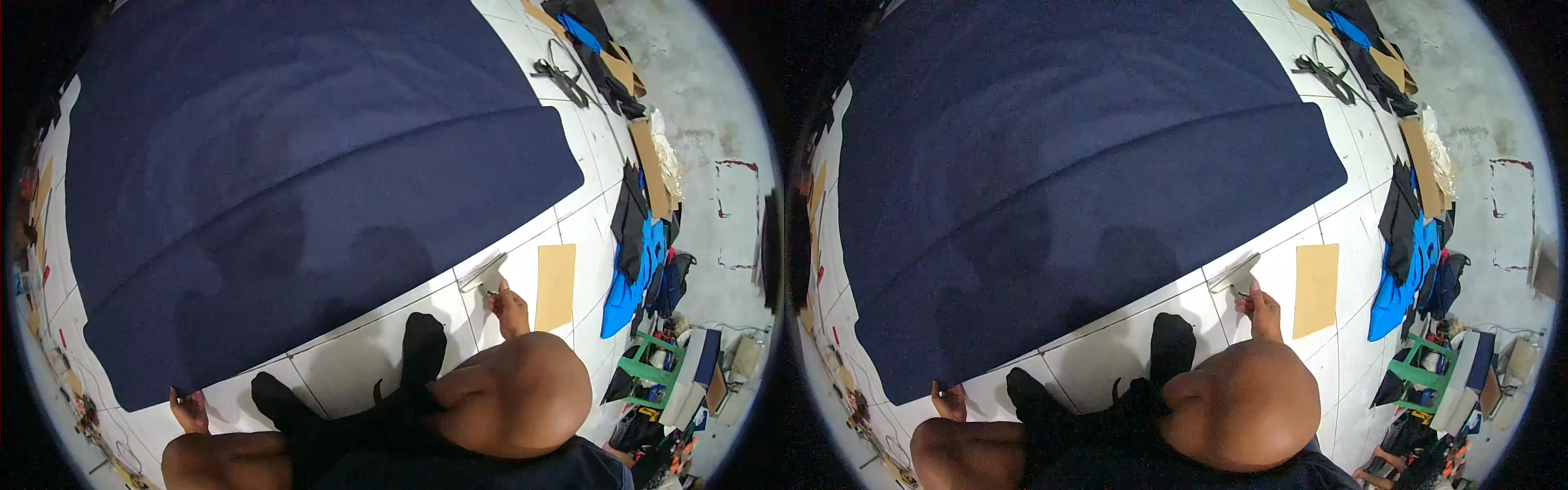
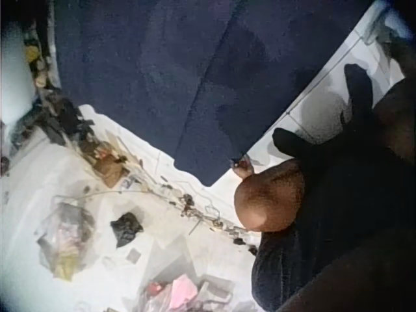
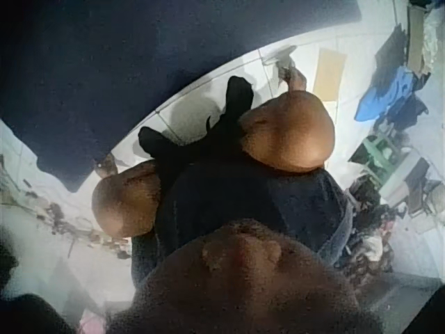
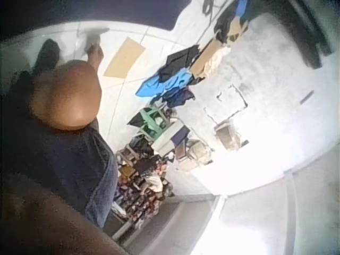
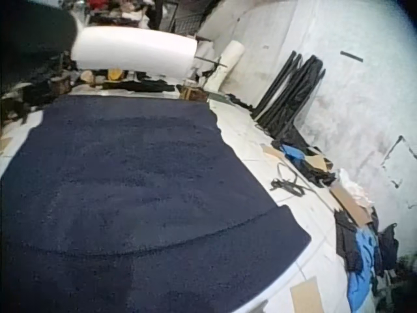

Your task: The person prepares rolls of fabric by aligning edges and using a clipboard to secure the material.

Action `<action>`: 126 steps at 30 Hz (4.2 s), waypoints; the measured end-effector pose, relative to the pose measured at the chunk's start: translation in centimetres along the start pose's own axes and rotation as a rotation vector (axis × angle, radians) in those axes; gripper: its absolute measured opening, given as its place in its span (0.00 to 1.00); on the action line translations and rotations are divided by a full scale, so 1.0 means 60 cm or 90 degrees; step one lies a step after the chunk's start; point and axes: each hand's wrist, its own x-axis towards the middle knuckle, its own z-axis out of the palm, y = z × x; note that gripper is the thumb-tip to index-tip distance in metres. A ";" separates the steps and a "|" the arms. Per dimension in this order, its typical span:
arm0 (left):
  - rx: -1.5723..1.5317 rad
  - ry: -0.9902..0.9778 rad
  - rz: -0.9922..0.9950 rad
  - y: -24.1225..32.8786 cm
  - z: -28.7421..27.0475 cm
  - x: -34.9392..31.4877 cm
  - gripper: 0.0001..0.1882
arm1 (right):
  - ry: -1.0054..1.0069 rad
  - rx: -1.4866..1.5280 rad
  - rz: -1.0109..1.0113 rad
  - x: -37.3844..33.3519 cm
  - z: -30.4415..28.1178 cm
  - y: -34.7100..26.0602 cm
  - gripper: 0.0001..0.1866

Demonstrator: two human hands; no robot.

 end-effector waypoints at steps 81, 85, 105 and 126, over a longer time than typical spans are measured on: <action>0.023 0.051 0.161 0.022 0.111 -0.019 0.28 | -0.073 -0.033 -0.118 0.390 -0.036 -0.110 0.30; -0.054 0.130 0.261 0.095 0.011 0.062 0.34 | 0.253 -0.696 -0.486 0.256 0.162 -0.190 0.30; 0.236 0.157 0.164 0.314 -0.162 0.178 0.28 | -0.577 -0.904 -0.531 0.155 0.618 -0.330 0.25; 0.420 0.651 0.415 0.266 -0.205 0.200 0.42 | -0.368 -0.917 -0.769 0.007 0.554 -0.252 0.30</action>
